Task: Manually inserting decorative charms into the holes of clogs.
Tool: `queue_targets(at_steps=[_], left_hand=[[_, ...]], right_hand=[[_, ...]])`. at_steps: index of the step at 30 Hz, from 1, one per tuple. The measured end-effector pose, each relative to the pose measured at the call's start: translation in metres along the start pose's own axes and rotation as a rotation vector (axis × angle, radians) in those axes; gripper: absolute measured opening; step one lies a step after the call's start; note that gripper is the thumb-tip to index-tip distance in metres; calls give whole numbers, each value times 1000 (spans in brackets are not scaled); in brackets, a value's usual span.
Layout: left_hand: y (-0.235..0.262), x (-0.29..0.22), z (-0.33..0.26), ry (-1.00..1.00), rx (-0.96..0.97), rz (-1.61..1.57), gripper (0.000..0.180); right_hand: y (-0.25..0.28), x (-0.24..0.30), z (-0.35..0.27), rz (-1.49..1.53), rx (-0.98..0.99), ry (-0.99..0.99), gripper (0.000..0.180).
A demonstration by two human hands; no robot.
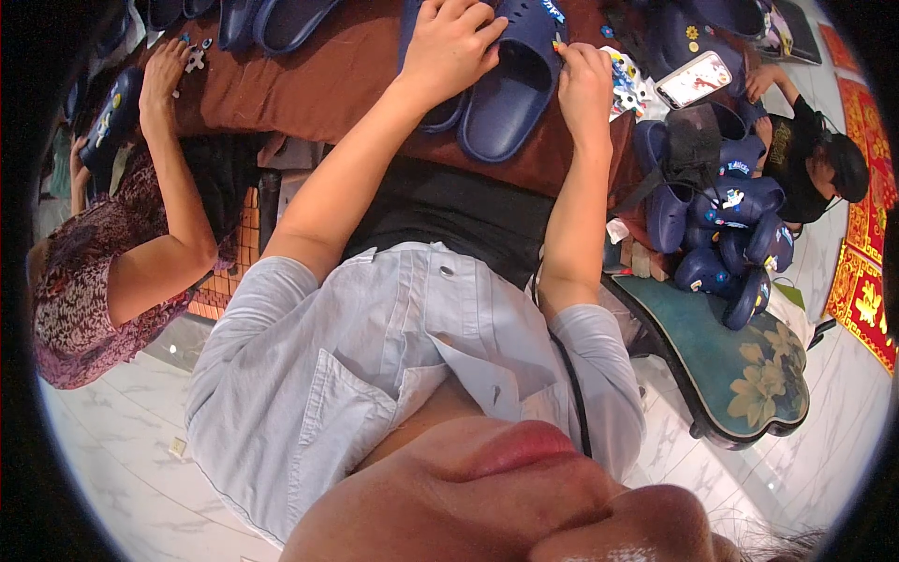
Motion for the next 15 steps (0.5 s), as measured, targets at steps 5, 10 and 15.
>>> queue_targets(at_steps=[5, 10, 15], left_hand=[[2, -1, 1, 5, 1, 6, 32], [1, 0, 1, -3, -1, 2, 34], [-2, 0, -7, -13, 32, 61, 33]], right_hand=[[-3, -1, 3, 5, 29, -10, 24], [-5, -4, -2, 13, 29, -51, 26], [-7, -13, -14, 141, 52, -157, 30]])
Point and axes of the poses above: each hand's wrist, its own z-axis towards the middle knuckle, its own y-axis out of the back of the hand, x = y × z, the point moved 2 cm from there along z, towards the middle knuckle, and after that the axes turned 15 degrees about -y, right-handed, at the moved point
